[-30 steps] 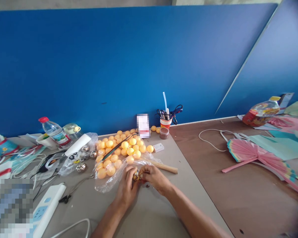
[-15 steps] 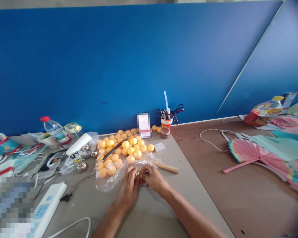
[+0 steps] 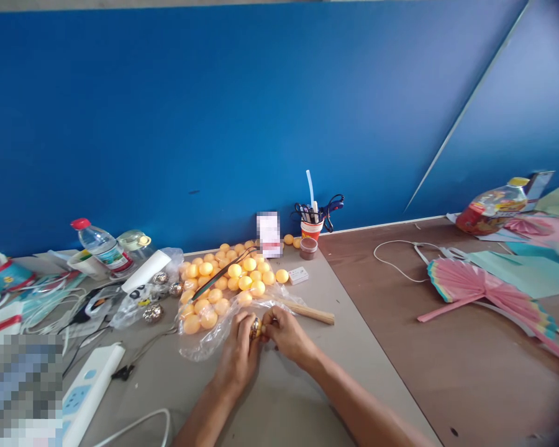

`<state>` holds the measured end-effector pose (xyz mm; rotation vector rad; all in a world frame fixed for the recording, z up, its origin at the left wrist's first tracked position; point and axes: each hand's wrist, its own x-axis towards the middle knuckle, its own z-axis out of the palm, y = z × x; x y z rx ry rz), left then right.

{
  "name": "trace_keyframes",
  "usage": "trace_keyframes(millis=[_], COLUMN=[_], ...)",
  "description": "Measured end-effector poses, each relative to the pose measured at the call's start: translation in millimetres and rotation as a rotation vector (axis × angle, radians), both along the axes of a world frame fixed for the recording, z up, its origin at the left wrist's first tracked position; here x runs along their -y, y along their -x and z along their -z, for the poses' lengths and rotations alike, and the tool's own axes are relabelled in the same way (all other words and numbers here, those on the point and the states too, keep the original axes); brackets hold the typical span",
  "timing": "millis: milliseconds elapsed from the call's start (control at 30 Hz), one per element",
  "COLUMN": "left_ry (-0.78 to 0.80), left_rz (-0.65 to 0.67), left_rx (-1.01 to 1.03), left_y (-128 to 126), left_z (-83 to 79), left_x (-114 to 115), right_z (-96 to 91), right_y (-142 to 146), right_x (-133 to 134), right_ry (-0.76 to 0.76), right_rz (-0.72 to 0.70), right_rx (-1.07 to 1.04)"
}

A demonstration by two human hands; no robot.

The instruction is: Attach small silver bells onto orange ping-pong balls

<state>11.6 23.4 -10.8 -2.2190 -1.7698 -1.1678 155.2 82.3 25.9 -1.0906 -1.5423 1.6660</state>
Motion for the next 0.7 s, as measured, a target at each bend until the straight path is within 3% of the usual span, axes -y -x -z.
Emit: trace_keyframes(millis=[200, 367, 533, 700], left_ry=[0.084, 0.095, 0.071, 0.045], left_rz=[0.030, 0.021, 0.022, 0.008], left_rx=[0.053, 0.106, 0.146, 0.205], left_y=[-0.2, -0.4, 1.9, 0.9], left_z=[1.4, 1.5, 2.7, 0.5], left_x=[0.3, -0.4, -2.1, -3.3], right_z=[5.8, 4.2, 0.5, -1.3], right_y=[1.5, 1.0, -2.5, -7.5], right_x=[-0.2, -1.6, -4.4, -7.7], right_ry=[-0.148, 0.044, 0.009, 0.106], right_rz=[-0.052, -0.058, -0.056, -0.113], right_rx=[0.045, -0.022, -0.020, -0.224])
